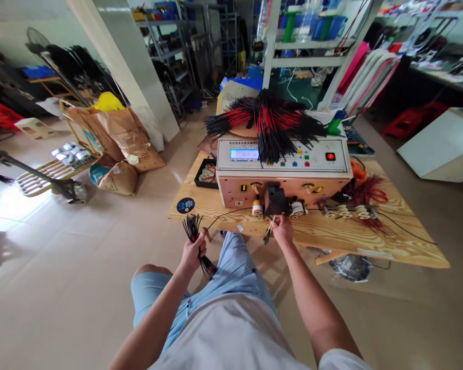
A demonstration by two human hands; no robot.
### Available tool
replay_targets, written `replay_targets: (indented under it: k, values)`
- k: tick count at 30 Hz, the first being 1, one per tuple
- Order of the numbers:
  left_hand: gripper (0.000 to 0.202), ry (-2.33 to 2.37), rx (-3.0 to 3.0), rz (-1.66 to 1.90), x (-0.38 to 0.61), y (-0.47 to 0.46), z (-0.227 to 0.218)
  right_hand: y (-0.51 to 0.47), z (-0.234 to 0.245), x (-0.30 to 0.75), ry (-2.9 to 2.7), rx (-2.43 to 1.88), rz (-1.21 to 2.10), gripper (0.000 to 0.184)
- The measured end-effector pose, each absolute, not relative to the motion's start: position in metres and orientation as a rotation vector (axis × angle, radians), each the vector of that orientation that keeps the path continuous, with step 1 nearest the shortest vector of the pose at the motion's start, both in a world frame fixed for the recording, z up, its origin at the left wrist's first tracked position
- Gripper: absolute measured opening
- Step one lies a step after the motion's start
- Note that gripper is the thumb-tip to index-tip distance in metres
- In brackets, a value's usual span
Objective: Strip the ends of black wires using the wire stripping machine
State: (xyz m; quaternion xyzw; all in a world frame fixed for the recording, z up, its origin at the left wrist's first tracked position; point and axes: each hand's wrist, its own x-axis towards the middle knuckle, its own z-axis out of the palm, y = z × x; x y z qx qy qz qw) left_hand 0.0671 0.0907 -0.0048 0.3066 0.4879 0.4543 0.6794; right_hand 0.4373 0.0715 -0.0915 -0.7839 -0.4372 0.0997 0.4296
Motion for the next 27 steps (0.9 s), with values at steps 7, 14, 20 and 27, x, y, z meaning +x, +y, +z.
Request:
replay_targets:
  k: [7,14,20,27]
  values:
    - [0.044,1.037,0.754,1.054,0.111,0.121,0.001,0.069,-0.095,0.44,-1.18,-2.043,0.272,0.014]
    - [0.06,1.081,0.758,1.026,0.148,0.136,-0.009,0.013,-0.081,0.433,-0.884,-1.953,0.401,0.024]
    - [0.046,1.082,0.827,0.896,0.18,0.14,-0.02,-0.011,-0.054,0.417,-0.866,-1.796,0.399,0.026]
    - [0.041,1.097,0.785,0.96,0.169,0.139,-0.017,-0.009,-0.035,0.408,-0.977,-1.634,0.362,0.014]
